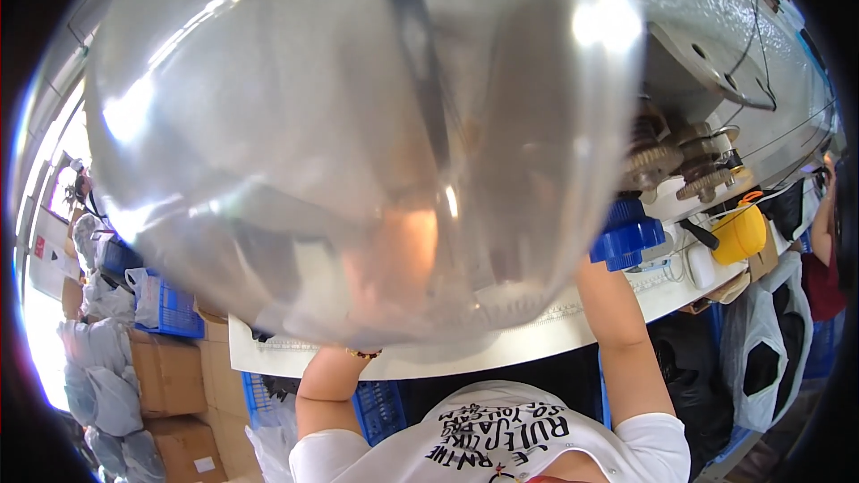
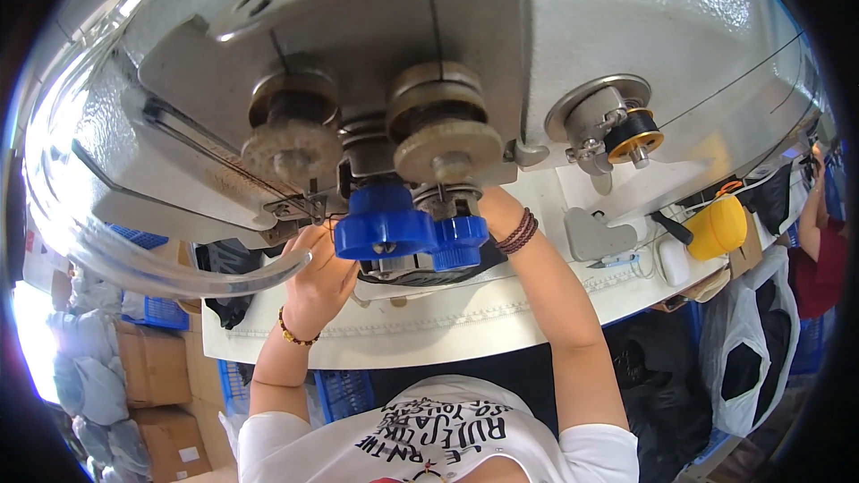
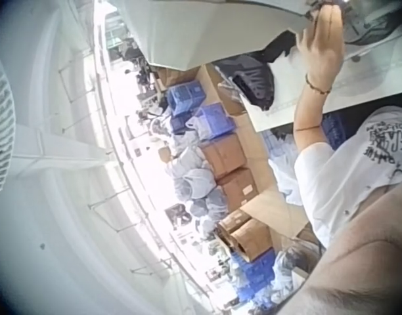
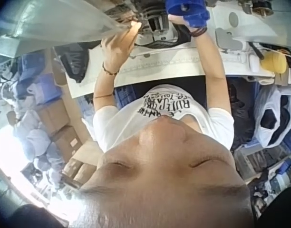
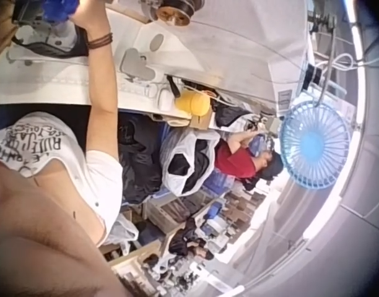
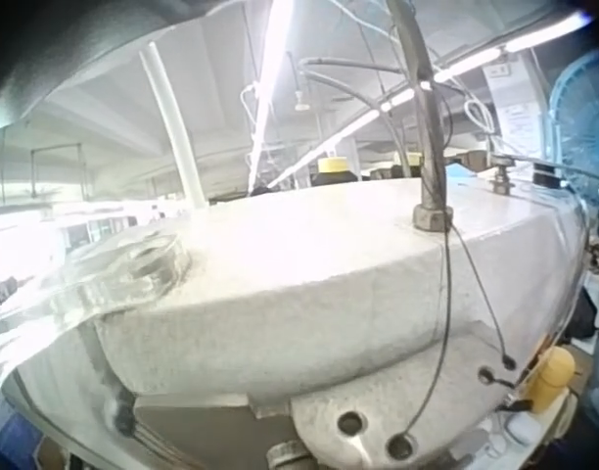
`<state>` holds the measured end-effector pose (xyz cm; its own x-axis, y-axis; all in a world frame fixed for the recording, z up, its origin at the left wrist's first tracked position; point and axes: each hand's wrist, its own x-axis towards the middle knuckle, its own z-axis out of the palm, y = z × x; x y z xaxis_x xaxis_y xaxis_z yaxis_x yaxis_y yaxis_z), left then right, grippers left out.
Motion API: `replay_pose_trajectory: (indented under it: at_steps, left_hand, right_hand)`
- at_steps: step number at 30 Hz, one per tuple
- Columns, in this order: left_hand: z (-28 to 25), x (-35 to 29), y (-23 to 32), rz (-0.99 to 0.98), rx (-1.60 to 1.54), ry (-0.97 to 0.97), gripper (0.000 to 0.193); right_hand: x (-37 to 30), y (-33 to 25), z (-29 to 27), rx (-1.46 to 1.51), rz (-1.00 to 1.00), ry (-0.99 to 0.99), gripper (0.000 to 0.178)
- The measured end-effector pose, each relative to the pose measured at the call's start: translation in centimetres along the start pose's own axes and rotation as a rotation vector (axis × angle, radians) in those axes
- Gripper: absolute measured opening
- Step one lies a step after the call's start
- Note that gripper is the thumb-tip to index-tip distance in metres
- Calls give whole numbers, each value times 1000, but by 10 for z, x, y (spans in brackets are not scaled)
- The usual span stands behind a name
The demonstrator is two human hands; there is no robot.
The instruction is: Stitch together black leather or synthetic shoe upper components using an industrial sewing machine.
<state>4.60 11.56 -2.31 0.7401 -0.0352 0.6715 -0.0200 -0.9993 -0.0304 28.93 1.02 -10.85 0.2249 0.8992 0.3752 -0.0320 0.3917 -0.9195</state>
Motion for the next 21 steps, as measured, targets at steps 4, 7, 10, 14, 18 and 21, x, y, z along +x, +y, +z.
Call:
replay_pose_trajectory:
  at_steps: [4,7,10,14,18,21]
  left_hand:
    - [0,0,5,-26,17,10,19]
    - [2,0,5,-33,13,-14,18]
    - [3,2,3,-24,4,1,18]
    - [1,4,-1,-4,-29,-39,18]
    - [9,-15,-7,-74,-126,-35,14]
    - [27,-53,-6,74,-219,315,18]
  right_hand:
    - [1,6,4,51,3,5,44]
    - [-1,9,6,72,3,9,44]
    - [-4,14,6,97,3,8,44]
    - [0,15,10,96,-2,-5,43]
    - [2,-10,27,-99,-50,2,43]
    - [-21,-46,44,-637,-248,136,38]
